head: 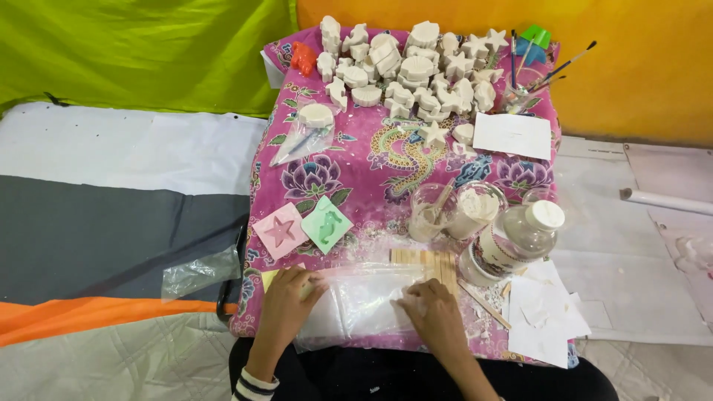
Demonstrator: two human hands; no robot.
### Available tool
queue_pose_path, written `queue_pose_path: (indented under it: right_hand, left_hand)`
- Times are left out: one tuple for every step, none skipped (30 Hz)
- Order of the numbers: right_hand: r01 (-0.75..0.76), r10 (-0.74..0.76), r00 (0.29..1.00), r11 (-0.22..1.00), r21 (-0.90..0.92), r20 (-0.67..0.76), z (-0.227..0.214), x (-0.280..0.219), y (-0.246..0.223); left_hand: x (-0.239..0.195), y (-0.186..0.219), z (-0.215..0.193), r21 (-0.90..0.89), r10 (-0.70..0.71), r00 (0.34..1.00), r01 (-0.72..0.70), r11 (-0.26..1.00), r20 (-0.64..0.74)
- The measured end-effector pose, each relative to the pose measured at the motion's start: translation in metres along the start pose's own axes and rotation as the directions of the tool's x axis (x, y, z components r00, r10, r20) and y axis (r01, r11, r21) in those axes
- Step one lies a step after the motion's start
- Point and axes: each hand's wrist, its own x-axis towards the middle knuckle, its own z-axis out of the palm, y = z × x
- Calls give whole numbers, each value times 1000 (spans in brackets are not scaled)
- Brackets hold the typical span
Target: The person handles various white cast figurines by hand and places them into clear plastic bags. They occasionally use a small brush to touch the figurines before sealing the bags.
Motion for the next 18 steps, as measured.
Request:
queue_pose_path:
  right_hand:
    - [2, -2, 1000, 1000, 1, -1, 11, -4, 1]
    - [-62, 61, 998, 997, -48, -14, 22, -7, 2]
    - [-124, 123, 992, 988, -97, -23, 35, -13, 3]
    - [-122, 121, 993, 988, -96, -16, 32, -16, 0]
    - [-159, 160, 987, 986, -40, 8, 30, -16, -3]
    - [-198, 197, 980, 980, 15, 34, 27, -16, -6]
    - [-196, 195, 980, 980, 18, 37, 24, -19, -8]
    - [-189, 191, 982, 977, 100, -5, 22, -21, -9]
    - [-178, 190, 980, 967, 180, -54, 18, -20, -10]
    - [-175, 189, 980, 967, 183, -59, 9, -19, -12]
    - [-210, 227, 974, 931, 298, -21, 1, -22, -13]
    - [-245, 260, 965, 879, 408, 19, -8, -24, -14]
    - [-248, 263, 965, 879, 407, 20, -15, -27, -13]
    - [-283, 298, 954, 866, 412, 29, -21, -30, -12]
    - [-317, 333, 942, 852, 417, 36, -28, -33, -11]
    - [-320, 337, 941, 850, 417, 35, -35, -35, -7]
    - [-379, 387, 919, 824, 421, 68, -42, -37, -5]
    - [-435, 436, 894, 795, 423, 102, -48, -39, -2]
  left_hand:
    - [-1, -6, -3, 1, 0, 1000, 0, 1000, -1]
    - [-2, -12, -7, 56, -50, 998, 48, 997, 34]
    - [-7, -20, -10, 113, -108, 992, 99, 989, 69]
    - [-12, -21, -11, 114, -115, 991, 106, 988, 70]
    - [-15, -23, -14, 134, -87, 995, 80, 988, 54]
    - [-17, -24, -17, 156, -60, 997, 53, 986, 38]
    - [-21, -23, -17, 159, -63, 997, 56, 986, 37]
    - [-24, -22, -17, 118, -45, 998, 40, 992, 38]
    - [-23, -21, -17, 76, -20, 999, 17, 997, 34]
    - [-22, -20, -16, 78, -16, 999, 14, 997, 31]
    - [-24, -20, -14, 75, -34, 999, 32, 997, 23]
    - [-25, -20, -11, 71, -51, 999, 50, 996, 16]
    - [-27, -18, -9, 70, -51, 999, 49, 996, 19]
    - [-28, -17, -6, 84, -68, 998, 67, 994, 4]
    - [-28, -16, -4, 99, -82, 997, 83, 992, -11]
    - [-27, -13, -1, 98, -79, 997, 79, 992, -8]
    - [-26, -12, 1, 111, -84, 996, 83, 990, 3]
    - [-26, -11, 3, 123, -89, 996, 87, 989, 14]
